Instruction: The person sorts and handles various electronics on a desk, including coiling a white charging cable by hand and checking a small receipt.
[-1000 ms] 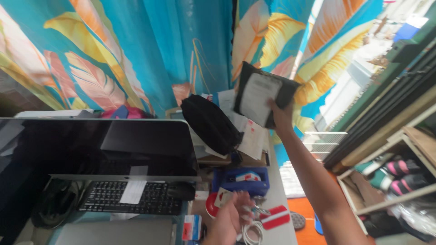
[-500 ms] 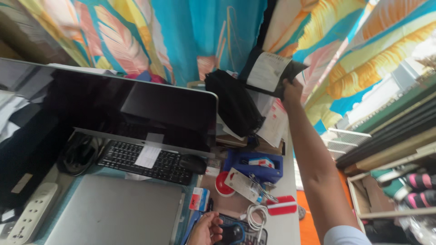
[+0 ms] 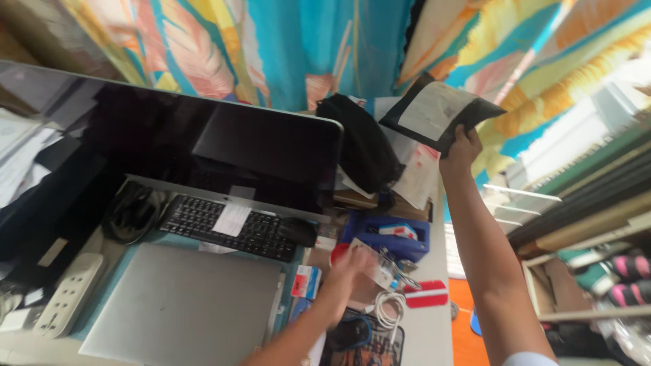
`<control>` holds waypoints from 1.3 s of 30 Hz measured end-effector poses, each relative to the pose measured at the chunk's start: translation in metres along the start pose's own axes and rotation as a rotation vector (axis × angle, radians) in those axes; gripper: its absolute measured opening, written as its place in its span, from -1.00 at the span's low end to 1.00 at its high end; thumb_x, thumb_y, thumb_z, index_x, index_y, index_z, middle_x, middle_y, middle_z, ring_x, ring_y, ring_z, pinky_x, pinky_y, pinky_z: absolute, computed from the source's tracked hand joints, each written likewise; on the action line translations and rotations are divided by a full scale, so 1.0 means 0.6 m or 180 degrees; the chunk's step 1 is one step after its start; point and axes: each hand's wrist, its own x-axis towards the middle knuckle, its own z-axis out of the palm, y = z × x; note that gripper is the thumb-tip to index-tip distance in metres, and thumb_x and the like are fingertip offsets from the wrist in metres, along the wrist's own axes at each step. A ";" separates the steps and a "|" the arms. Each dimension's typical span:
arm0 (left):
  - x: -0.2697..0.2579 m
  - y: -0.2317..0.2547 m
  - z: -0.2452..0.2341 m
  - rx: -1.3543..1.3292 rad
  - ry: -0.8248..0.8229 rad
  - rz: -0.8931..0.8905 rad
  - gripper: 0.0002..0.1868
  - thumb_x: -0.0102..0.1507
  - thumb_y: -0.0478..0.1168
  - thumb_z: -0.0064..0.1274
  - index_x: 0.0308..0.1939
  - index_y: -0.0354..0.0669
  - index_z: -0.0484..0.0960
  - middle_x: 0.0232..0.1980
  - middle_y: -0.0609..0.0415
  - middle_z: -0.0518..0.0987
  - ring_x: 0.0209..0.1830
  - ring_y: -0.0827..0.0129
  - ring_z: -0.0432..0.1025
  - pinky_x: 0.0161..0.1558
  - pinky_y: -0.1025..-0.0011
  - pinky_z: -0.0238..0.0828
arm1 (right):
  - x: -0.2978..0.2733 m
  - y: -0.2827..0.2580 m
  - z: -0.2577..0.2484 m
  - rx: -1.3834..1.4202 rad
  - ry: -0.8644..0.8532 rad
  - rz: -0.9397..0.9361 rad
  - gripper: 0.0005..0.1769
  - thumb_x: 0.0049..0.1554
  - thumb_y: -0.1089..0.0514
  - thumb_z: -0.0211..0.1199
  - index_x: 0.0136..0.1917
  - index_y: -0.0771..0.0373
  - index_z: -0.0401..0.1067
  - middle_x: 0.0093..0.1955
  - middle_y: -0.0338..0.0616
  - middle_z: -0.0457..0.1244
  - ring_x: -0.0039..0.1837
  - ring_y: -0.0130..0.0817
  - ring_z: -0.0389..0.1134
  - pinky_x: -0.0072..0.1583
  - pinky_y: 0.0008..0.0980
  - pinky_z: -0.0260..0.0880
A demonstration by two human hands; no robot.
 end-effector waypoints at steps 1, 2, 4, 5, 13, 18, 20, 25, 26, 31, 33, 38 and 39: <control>0.041 0.046 0.047 -0.0310 0.0012 0.0359 -0.48 0.28 0.10 0.09 0.21 -0.08 0.52 0.04 0.11 0.57 0.04 0.38 0.47 0.19 0.30 0.41 | -0.024 -0.034 0.000 -0.0023 0.0035 -0.0033 -0.74 0.29 0.41 0.07 0.24 0.45 0.39 0.15 -0.03 0.35 0.14 -0.23 0.45 0.22 -0.28 0.53; 0.085 0.099 0.093 -0.0002 0.0621 0.0340 -0.24 0.22 0.23 0.12 0.42 0.13 0.27 0.33 0.31 0.40 0.37 0.48 0.25 0.35 0.38 0.05 | -0.044 -0.068 0.002 -0.0080 0.0104 -0.0075 -0.72 0.29 0.40 0.06 0.26 0.43 0.38 0.16 -0.05 0.35 0.14 -0.25 0.44 0.21 -0.30 0.51; 0.154 0.203 0.175 0.0225 0.1605 0.1512 0.11 0.14 0.26 0.32 0.50 -0.35 0.13 0.53 -0.18 0.24 0.56 0.10 0.15 0.50 0.26 0.01 | -0.094 -0.132 -0.004 -0.0179 0.0214 -0.0035 -0.72 0.30 0.38 0.06 0.27 0.40 0.38 0.14 -0.09 0.34 0.13 -0.29 0.43 0.18 -0.33 0.50; 0.178 0.250 0.202 0.0558 0.2152 0.1267 0.17 0.08 0.26 0.39 0.48 -0.33 0.09 0.52 -0.22 0.17 0.54 0.04 0.09 0.48 0.20 -0.02 | -0.126 -0.158 -0.014 -0.0222 0.0254 0.0047 -0.74 0.30 0.36 0.06 0.26 0.38 0.37 0.12 -0.12 0.33 0.11 -0.31 0.42 0.15 -0.34 0.51; 0.343 0.292 0.221 0.0586 0.3207 0.1033 -0.17 0.24 -0.03 0.23 0.48 -0.20 0.19 0.49 -0.25 0.26 0.41 -0.14 0.25 0.35 0.02 0.25 | -0.379 -0.230 -0.129 -0.0690 0.0630 0.0481 -0.75 0.30 0.27 0.19 0.22 0.42 0.45 0.06 -0.18 0.36 0.02 -0.47 0.39 0.05 -0.46 0.41; 0.409 0.407 0.261 -0.1469 0.2627 0.1742 -0.25 0.18 -0.22 0.19 0.39 -0.24 0.22 0.31 -0.22 0.45 0.20 0.01 0.49 0.17 0.21 0.51 | -0.482 -0.213 -0.190 -0.0722 0.0932 0.0742 -0.73 0.28 0.32 0.13 0.22 0.43 0.47 0.08 -0.13 0.41 0.05 -0.41 0.42 0.07 -0.42 0.45; 0.419 0.431 0.276 -0.1359 0.2597 0.1589 -0.20 0.15 -0.23 0.22 0.41 -0.22 0.18 0.31 -0.22 0.42 0.20 -0.02 0.48 0.16 0.20 0.52 | -0.504 -0.195 -0.207 -0.0555 0.0940 0.0731 -0.73 0.28 0.33 0.13 0.23 0.41 0.48 0.08 -0.14 0.40 0.04 -0.43 0.42 0.06 -0.44 0.43; 0.466 0.377 0.242 0.0428 0.2678 0.1615 0.00 0.00 0.06 0.53 0.28 -0.41 0.31 0.29 -0.34 0.42 0.26 -0.08 0.46 0.23 0.17 0.52 | -0.522 -0.164 -0.218 -0.0257 0.0641 0.0624 -0.78 0.32 0.36 0.16 0.22 0.44 0.50 0.08 -0.11 0.40 0.05 -0.44 0.41 0.09 -0.46 0.41; 0.467 0.359 0.235 0.0423 0.2672 0.1607 0.00 0.00 0.06 0.53 0.28 -0.41 0.31 0.29 -0.34 0.42 0.26 -0.08 0.46 0.23 0.17 0.52 | -0.524 -0.165 -0.212 -0.0223 0.0668 0.0763 -0.76 0.30 0.35 0.15 0.21 0.42 0.50 0.08 -0.11 0.41 0.04 -0.44 0.42 0.09 -0.45 0.42; 0.468 0.332 0.228 0.0794 0.2109 0.1122 0.12 -0.03 0.08 0.44 0.45 -0.17 0.14 0.38 -0.30 0.14 0.35 -0.12 0.22 0.32 0.10 0.28 | -0.504 -0.186 -0.161 -0.0243 0.0602 0.0905 -0.76 0.29 0.33 0.16 0.20 0.43 0.50 0.07 -0.08 0.40 0.04 -0.40 0.42 0.08 -0.40 0.42; 0.468 0.330 0.236 0.0796 0.2060 0.1179 0.08 -0.02 0.07 0.41 0.44 -0.23 0.19 0.39 -0.29 0.20 0.34 -0.09 0.25 0.31 0.13 0.31 | -0.485 -0.194 -0.143 -0.0339 0.0658 0.1001 -0.73 0.24 0.27 0.12 0.17 0.39 0.49 0.08 -0.13 0.41 0.06 -0.42 0.43 0.08 -0.43 0.43; 0.377 0.320 0.316 0.0334 0.0910 0.2266 -0.25 0.09 -0.14 0.25 0.30 -0.43 0.42 0.26 -0.34 0.48 0.08 0.08 0.44 0.05 0.15 0.36 | -0.427 -0.135 -0.104 -0.0469 0.0373 0.0872 -0.75 0.27 0.31 0.17 0.19 0.45 0.47 0.02 -0.17 0.36 0.00 -0.47 0.35 0.04 -0.45 0.36; 0.328 0.304 0.334 0.0077 0.0356 0.2226 -0.33 0.12 -0.19 0.17 0.29 -0.42 0.44 0.18 -0.35 0.47 -0.14 0.12 0.40 -0.21 0.08 0.30 | -0.416 -0.119 -0.095 -0.0543 0.0200 0.0806 -0.77 0.28 0.32 0.20 0.18 0.47 0.47 -0.01 -0.19 0.33 -0.03 -0.49 0.31 0.01 -0.46 0.33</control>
